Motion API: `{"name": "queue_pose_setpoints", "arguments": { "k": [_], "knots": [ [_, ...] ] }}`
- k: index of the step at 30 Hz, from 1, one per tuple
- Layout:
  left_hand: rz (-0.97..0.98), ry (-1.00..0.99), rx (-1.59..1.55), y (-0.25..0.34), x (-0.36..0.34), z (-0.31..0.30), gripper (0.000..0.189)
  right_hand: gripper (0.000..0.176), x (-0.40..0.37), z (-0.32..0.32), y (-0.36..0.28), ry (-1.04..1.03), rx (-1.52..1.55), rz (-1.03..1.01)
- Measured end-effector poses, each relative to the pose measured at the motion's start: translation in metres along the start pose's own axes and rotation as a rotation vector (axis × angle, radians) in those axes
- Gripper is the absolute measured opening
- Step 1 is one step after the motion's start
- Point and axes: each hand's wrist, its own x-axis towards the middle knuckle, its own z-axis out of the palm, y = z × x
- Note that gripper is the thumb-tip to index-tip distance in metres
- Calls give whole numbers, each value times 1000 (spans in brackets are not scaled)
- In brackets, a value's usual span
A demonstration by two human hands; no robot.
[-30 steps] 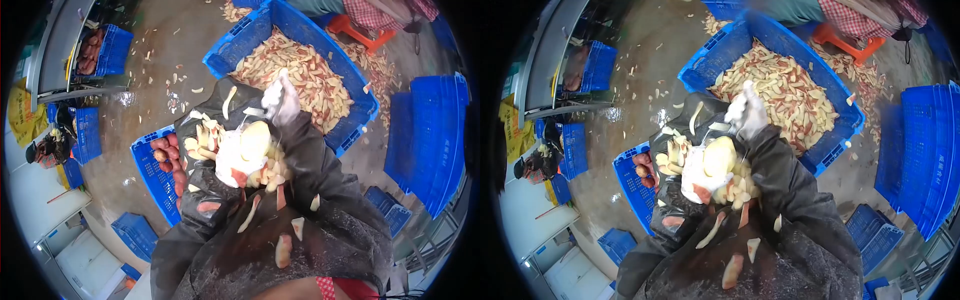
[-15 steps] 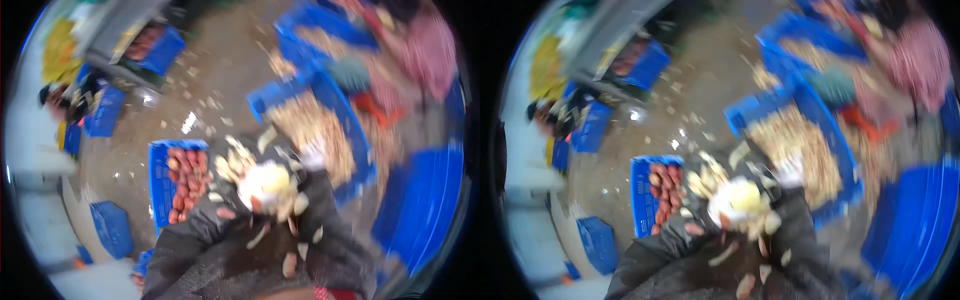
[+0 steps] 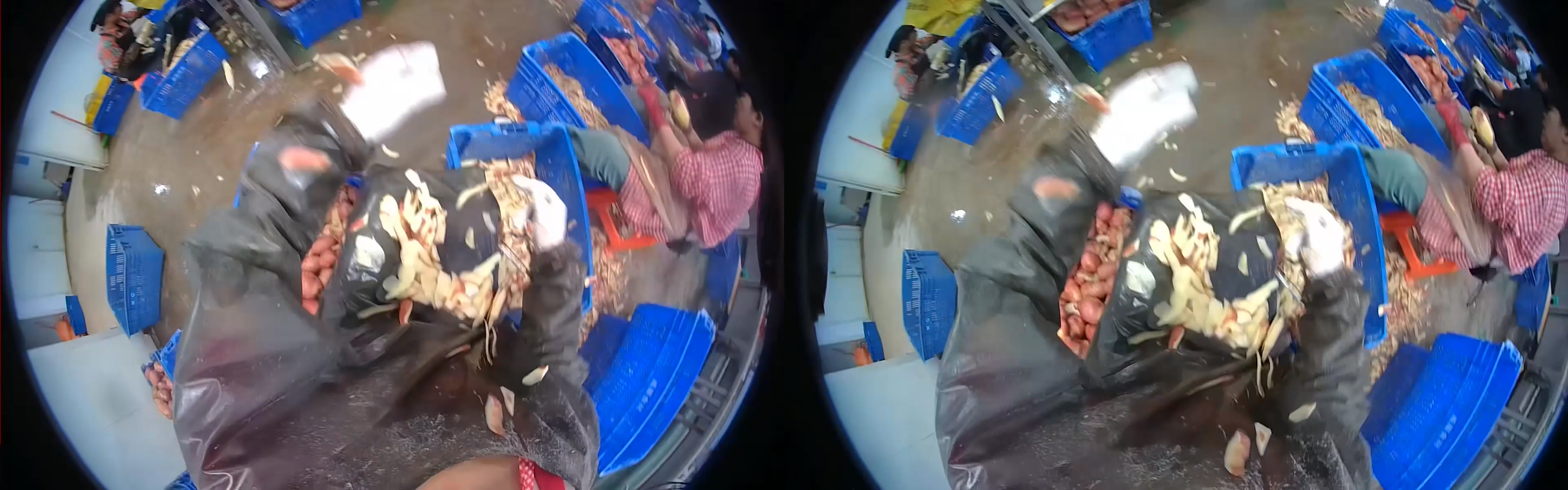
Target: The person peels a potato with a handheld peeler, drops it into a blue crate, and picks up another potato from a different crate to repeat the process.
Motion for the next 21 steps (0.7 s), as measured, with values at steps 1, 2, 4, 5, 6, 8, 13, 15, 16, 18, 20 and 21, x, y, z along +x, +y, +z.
{"name": "queue_pose_setpoints", "arguments": {
  "k": [1, 2, 4, 5, 6, 8, 13, 15, 16, 18, 20, 21],
  "knots": [
    [-129, -119, -242, 15, -29, 23, 58, 42, 12, 9, 4, -118, -72, 99],
    [-270, -325, -6, 12, -68, 50, 72, 50, 8, 25, 12, -155, -128, 157],
    [-167, -554, 328, 11, -127, 83, 92, 67, 1, 54, 39, -231, -479, -55],
    [-155, -656, 397, 27, -140, 77, 99, 78, -11, 54, -4, -295, -783, 30],
    [-104, -596, 438, 37, -152, 73, 103, 80, -15, 50, -13, -414, -693, 237],
    [-144, -581, 314, 63, -175, 63, 103, 72, -37, 42, 0, -377, -653, 172],
    [-381, -290, -73, 143, -245, 98, 108, 34, -68, 3, 5, -423, -388, 246],
    [-348, -201, -346, 175, -205, 83, 106, 25, -76, -32, -13, -254, -360, 185],
    [-193, -105, -509, 178, -191, 89, 105, 25, -82, -42, -38, -43, -401, 119],
    [-226, 81, -609, 201, -145, 99, 95, 27, -92, -52, -98, 118, -234, 80],
    [-15, 157, -445, 205, -84, 72, 78, 32, -107, -59, -123, -117, -590, -212],
    [98, 210, -324, 214, -72, 101, 68, 33, -108, -56, -144, -190, -710, -184]
  ]
}}
